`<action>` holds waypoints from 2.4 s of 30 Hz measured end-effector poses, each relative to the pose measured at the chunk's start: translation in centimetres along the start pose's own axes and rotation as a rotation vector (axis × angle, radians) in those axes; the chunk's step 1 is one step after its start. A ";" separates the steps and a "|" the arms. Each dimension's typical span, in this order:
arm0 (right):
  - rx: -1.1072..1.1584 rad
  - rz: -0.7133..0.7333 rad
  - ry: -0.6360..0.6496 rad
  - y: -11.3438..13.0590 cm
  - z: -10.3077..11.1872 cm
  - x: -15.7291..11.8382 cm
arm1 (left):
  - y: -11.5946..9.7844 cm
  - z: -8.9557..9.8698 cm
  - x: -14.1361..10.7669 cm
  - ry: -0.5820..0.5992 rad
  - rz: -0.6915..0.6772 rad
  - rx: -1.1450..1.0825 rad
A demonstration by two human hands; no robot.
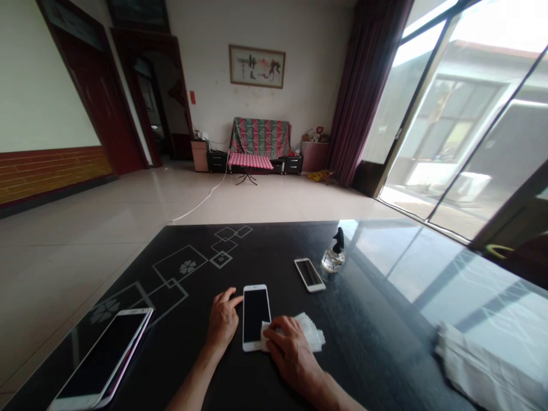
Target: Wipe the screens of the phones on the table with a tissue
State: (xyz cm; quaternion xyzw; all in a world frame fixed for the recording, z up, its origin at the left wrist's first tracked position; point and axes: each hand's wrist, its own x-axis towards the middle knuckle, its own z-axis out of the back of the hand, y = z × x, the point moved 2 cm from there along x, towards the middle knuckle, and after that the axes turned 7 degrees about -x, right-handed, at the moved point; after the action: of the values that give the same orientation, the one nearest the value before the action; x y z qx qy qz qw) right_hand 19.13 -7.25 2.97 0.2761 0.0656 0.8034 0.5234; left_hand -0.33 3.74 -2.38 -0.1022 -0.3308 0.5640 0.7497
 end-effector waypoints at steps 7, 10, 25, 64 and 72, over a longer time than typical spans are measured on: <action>-0.081 0.031 -0.043 -0.9 -0.2 0.4 | -0.2 0.1 -0.1 -0.007 0.001 -0.006; -0.075 0.031 -0.066 -1.7 -0.7 2.5 | -0.4 0.3 -0.1 -0.010 -0.003 -0.009; -0.091 -0.071 -0.180 -3.6 -4.0 9.5 | -0.8 0.6 -0.1 0.007 0.005 -0.028; -0.152 -0.110 -0.078 -4.0 -5.3 10.2 | -0.6 0.4 -0.2 -0.004 0.058 -0.075; -0.145 -0.068 -0.046 -2.8 -6.2 11.4 | -0.7 0.6 -0.1 -0.026 0.051 -0.072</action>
State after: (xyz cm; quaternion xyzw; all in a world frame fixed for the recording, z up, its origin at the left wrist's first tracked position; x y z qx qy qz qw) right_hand 14.72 5.15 0.94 0.2533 0.0044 0.7812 0.5705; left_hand -0.17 3.25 -1.63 -0.1301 -0.3580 0.5719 0.7265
